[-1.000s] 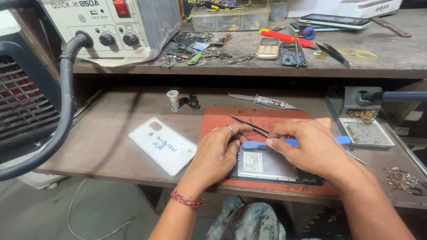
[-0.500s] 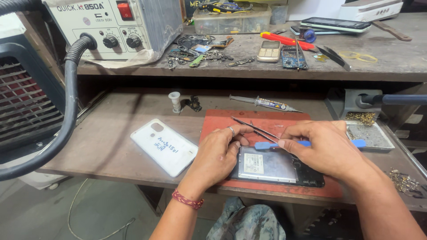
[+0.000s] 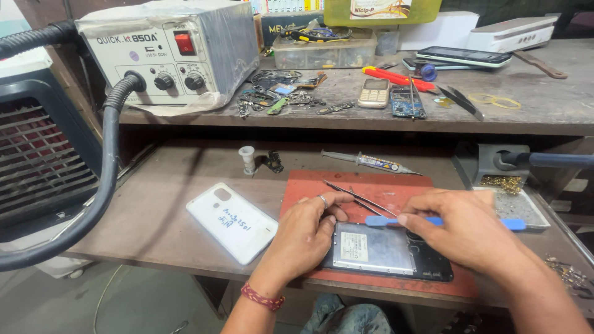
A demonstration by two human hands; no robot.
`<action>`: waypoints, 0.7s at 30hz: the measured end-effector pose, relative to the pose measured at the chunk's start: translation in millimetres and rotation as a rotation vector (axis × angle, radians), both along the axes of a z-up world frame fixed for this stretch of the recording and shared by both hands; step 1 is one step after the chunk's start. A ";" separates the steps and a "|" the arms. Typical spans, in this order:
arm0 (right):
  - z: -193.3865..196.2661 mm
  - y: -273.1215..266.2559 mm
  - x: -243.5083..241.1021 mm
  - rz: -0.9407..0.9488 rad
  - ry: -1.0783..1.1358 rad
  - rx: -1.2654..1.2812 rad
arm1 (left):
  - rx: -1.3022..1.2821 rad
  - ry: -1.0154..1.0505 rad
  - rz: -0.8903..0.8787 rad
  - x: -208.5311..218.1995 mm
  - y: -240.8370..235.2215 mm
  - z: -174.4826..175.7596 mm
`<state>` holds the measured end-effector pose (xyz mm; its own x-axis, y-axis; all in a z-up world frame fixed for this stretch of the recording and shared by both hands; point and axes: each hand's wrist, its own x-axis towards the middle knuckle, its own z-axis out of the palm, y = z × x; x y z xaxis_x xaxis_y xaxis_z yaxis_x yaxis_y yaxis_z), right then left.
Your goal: The person uses a blue plastic spudger to scrape and clean the back surface of a disassembled smartphone. They methodically work around the camera module and the central battery area, removing residue or adhesive from the device's chassis.
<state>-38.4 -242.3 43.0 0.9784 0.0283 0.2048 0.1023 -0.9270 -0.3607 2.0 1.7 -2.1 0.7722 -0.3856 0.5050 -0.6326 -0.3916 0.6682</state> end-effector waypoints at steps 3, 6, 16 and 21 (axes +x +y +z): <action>-5.1 16.6 6.4 0.023 -0.054 -0.096 | 0.021 -0.023 0.017 0.0 -0.7 -0.7; -7.5 27.3 10.9 -0.013 0.017 -0.074 | 0.008 0.008 0.028 -0.8 -1.7 -0.9; -3.7 -6.0 -1.9 0.024 -0.016 -0.029 | 0.035 0.021 -0.010 -2.1 -0.3 0.8; 1.6 4.4 -8.5 0.092 0.139 0.070 | 0.043 0.014 -0.009 -1.8 0.1 1.1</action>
<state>-46.9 -237.8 44.6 0.9914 0.1091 0.0727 0.1301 -0.8882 -0.4408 0.2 1.9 -1.0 0.7756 -0.4136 0.4768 -0.6267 -0.4148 0.6596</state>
